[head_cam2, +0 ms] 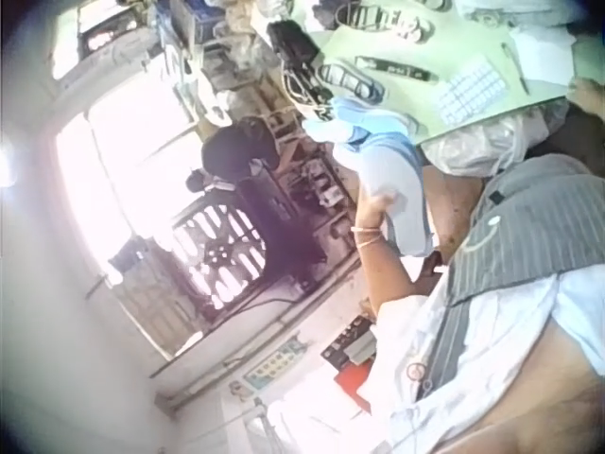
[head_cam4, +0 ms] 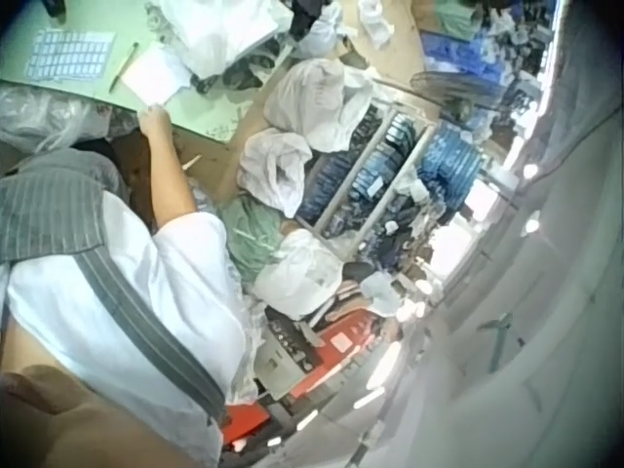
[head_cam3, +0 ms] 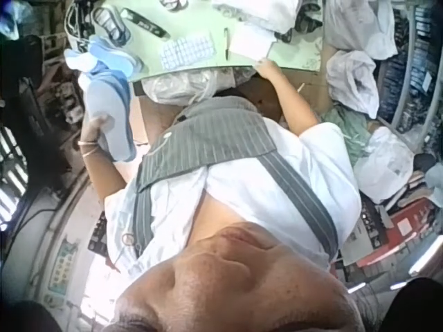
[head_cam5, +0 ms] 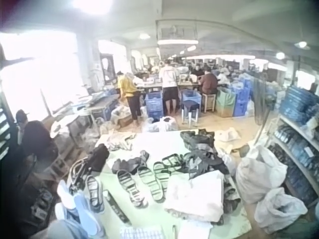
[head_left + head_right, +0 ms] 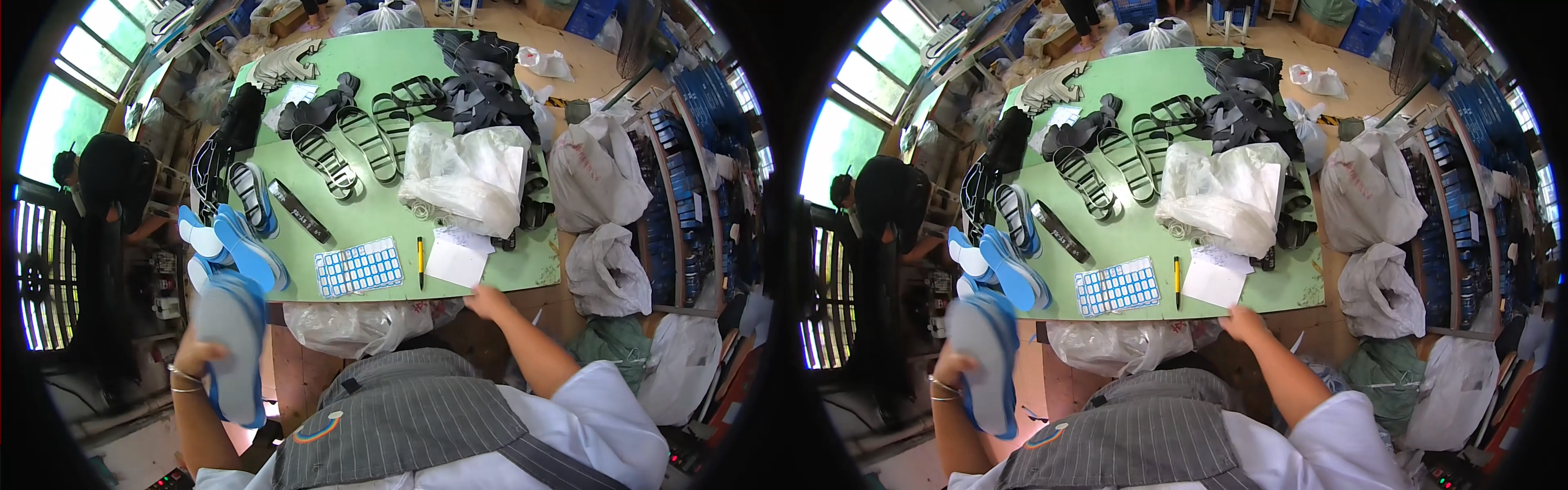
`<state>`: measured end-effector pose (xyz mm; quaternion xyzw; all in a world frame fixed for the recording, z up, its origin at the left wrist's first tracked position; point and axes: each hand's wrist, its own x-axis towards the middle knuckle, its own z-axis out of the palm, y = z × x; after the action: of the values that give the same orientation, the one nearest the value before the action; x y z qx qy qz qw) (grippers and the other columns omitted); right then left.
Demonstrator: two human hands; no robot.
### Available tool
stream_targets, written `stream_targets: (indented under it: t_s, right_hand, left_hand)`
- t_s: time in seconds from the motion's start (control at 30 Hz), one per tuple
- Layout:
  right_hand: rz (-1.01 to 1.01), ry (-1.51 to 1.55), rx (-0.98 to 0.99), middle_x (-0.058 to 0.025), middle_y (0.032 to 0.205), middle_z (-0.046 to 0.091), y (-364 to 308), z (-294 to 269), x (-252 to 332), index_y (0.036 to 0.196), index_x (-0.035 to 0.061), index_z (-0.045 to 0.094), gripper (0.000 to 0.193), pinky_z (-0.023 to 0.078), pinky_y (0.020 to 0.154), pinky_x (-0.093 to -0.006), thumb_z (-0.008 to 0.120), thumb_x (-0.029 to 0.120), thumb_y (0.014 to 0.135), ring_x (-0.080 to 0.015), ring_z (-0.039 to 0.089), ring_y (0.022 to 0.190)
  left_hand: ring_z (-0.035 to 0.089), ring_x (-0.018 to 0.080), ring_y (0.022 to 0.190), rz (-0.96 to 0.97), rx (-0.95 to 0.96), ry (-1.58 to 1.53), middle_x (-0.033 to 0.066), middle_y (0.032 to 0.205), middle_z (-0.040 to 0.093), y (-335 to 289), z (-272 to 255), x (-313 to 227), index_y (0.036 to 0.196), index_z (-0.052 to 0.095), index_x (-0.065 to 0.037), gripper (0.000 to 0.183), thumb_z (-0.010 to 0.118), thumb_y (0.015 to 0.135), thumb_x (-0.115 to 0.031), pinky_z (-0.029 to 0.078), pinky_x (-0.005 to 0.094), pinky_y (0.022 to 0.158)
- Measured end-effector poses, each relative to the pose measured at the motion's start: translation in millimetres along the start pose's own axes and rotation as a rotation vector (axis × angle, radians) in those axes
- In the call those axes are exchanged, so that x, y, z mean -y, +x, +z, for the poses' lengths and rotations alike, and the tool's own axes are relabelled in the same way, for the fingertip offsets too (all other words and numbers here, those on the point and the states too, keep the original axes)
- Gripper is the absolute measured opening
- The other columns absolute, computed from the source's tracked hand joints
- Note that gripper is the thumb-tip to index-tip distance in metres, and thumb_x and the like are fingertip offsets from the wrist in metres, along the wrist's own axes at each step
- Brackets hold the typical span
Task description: The worker is using a die-cutting machine to stamp out shoe insole shapes from a sheet of material, then trims excess with scissors.
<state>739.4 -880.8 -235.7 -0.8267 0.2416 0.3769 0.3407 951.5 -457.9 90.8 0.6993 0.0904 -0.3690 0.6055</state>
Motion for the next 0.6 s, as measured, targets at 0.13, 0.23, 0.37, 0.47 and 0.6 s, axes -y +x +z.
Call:
stream_targets:
  t_s: [0.13,0.23,0.37,0.47,0.6]
  right_hand:
    - [0.101,0.359,-0.620,-0.0229,0.099,0.065,117.5,-5.1,32.9,0.096,-0.0005,0.066,0.049,0.049,0.083,-0.0445,0.065,0.045,0.077,-0.0386,0.062,0.094]
    - [0.317,0.549,-0.552,-0.0172,0.079,0.066,188.0,-6.4,0.0,0.086,-0.0014,0.066,0.038,0.051,0.056,-0.0415,0.070,0.034,0.074,-0.0294,0.063,0.064]
    - [0.422,0.917,-0.533,-0.0122,0.071,0.062,188.4,1.4,28.1,0.080,0.0016,0.064,0.027,0.044,0.042,-0.0396,0.067,0.028,0.071,-0.0237,0.054,0.050]
    - [0.361,0.984,-0.625,-0.0108,0.066,0.058,140.1,-7.5,57.1,0.074,0.0039,0.059,0.018,0.042,0.042,-0.0387,0.062,0.021,0.070,-0.0244,0.053,0.052]
    - [-0.007,0.544,-0.872,-0.0158,0.068,0.060,71.0,14.8,73.7,0.069,0.0008,0.052,0.020,0.045,0.063,-0.0416,0.062,0.017,0.075,-0.0299,0.057,0.063]
  left_hand:
    - [0.051,0.0258,0.110,-0.517,0.359,0.497,0.0139,0.120,0.052,-6.2,38.2,73.2,0.138,0.029,-0.003,0.103,0.083,0.055,-0.029,0.044,0.0387,0.093]
    - [0.059,0.0204,0.098,-0.742,0.274,0.074,0.0126,0.110,0.061,-24.8,58.0,121.9,0.127,0.047,0.004,0.064,0.069,0.076,-0.028,0.047,0.0311,0.087]
    - [0.062,0.0183,0.087,-0.847,-0.009,0.004,0.0137,0.107,0.062,-64.9,63.6,121.4,0.132,0.042,0.004,0.065,0.062,0.080,-0.030,0.050,0.0284,0.077]
    - [0.058,0.0213,0.099,-0.535,0.028,-0.096,0.0162,0.117,0.056,-88.5,49.7,135.2,0.139,0.033,0.000,0.078,0.065,0.075,-0.030,0.047,0.0321,0.086]
    - [0.029,0.0280,0.133,-0.290,0.104,0.028,0.0184,0.145,0.028,-75.4,35.6,121.2,0.146,0.010,0.002,0.109,0.074,0.064,-0.031,0.024,0.0369,0.110]
